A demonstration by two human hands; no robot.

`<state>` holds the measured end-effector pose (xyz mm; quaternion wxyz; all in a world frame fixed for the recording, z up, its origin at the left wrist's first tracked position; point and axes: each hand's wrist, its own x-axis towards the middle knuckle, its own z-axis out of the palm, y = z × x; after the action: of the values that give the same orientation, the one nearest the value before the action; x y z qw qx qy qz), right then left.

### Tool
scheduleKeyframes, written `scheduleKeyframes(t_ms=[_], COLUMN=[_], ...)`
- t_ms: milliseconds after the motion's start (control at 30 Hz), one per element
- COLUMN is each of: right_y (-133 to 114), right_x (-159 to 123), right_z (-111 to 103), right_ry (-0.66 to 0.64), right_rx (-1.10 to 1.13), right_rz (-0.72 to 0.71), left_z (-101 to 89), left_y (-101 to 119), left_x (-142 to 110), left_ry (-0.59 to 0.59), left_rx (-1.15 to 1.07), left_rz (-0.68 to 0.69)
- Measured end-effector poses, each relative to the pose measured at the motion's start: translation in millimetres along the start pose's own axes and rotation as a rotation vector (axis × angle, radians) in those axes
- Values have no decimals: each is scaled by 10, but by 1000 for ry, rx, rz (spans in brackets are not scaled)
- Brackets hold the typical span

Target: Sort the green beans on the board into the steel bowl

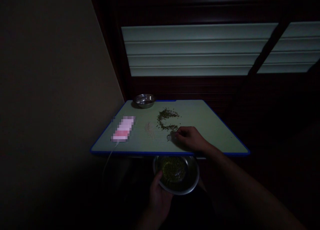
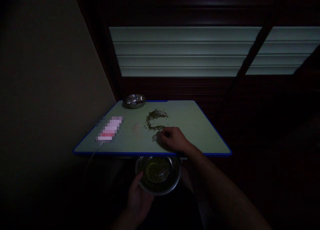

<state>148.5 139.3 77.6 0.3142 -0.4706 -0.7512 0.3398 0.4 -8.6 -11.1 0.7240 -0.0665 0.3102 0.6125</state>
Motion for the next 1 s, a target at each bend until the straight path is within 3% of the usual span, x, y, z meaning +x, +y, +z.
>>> scheduleKeyframes(t_ms=[267,467,1000], right_y=[23,0,-11], right_x=[-6,25,79], right_z=[-27,-13,-30], right_ry=[-52,-69,-119], right_rx=[120,72,61], right_rz=[23,-60,-79], left_z=[14,4,10], left_y=[-5,2,5], left_x=[2,1,-13], left_ry=[13,-16,-11], left_rx=[5,-11,10], left_rz=[13,8,24])
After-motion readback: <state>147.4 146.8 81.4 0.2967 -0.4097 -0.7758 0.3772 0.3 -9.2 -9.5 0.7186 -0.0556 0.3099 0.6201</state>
